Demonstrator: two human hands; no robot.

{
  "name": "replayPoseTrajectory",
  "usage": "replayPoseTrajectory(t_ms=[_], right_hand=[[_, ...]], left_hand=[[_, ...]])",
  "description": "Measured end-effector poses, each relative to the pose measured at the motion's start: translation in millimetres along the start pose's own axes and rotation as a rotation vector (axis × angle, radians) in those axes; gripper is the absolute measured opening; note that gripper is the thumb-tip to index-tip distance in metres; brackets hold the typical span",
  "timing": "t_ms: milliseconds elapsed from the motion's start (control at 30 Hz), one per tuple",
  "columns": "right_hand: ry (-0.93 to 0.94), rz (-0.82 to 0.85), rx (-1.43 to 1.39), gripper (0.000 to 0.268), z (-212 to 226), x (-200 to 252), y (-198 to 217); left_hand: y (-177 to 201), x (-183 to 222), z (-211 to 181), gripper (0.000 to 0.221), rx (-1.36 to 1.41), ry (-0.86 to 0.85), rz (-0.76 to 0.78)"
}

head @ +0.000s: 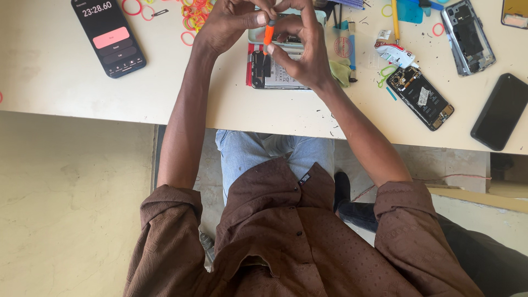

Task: The person disassembles a mobile phone on a workbench, removing internal components by hand and using a screwdriver to remove screws from the internal frame.

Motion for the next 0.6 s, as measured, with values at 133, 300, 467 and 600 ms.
replayPoseTrajectory(t_ms=[133,300,467,600], right_hand=[[-0.137,-0.075,-0.001,0.058,-5.3,-1.5,-2.0],[-0.039,-0.008,-0.002,0.056,-6.0,0.2,-0.7],[-0.067,-0.062,0.057,0.058,-8.8,2.6,-2.6],[-0.084,-0.061,0.016,0.061,-10.2,1.5,-2.2]], left_hand=[[1.6,2.1,-1.4,0.015,0.026,0.016,0.0],[0.6,-1.7,0.9,0.016,0.016,0.005,0.027],[4.0,1.8,2.4,0.015,0.045,0.038,-0.013],[2.4,0.6,1.1,0.016,0.042,0.034,-0.014]])
Point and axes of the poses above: each hand's wrist, its own x-axis away from the middle knuckle, its own y-axis out of the back of the hand, z = x × y, the point moved 2 cm from there along -x, towards the middle knuckle, and after that the axes turned 14 degrees about y, right-handed, at the moved point
